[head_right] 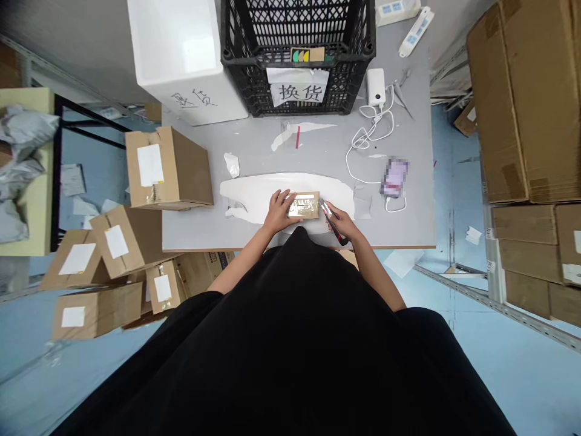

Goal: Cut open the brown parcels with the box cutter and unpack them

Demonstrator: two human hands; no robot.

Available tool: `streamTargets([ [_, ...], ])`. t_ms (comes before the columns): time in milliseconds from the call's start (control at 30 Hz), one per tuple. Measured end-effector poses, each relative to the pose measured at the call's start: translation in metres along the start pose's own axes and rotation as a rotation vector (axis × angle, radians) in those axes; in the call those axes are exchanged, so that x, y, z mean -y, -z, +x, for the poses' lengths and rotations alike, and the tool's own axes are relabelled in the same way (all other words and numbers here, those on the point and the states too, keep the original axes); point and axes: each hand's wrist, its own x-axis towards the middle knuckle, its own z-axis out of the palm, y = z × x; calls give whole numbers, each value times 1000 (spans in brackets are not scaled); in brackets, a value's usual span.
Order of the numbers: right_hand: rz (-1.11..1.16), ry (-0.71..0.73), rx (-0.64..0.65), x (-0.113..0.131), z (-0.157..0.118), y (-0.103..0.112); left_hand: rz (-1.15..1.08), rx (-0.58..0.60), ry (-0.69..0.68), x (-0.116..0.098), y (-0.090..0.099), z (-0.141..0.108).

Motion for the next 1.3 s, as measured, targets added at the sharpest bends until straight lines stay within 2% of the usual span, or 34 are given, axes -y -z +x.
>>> streamTargets([
  [333, -31, -8, 27, 12, -9, 2, 44, -6, 24, -3, -1, 2],
  [767, -85, -19, 132, 5, -11, 14, 26, -6, 38, -2, -3, 1],
  [1133, -157, -21, 163, 14, -24, 14, 61, -10, 9, 2, -6, 1],
  [1300, -160, -18, 173, 11, -25, 17, 89, 3, 4, -1, -2, -1],
])
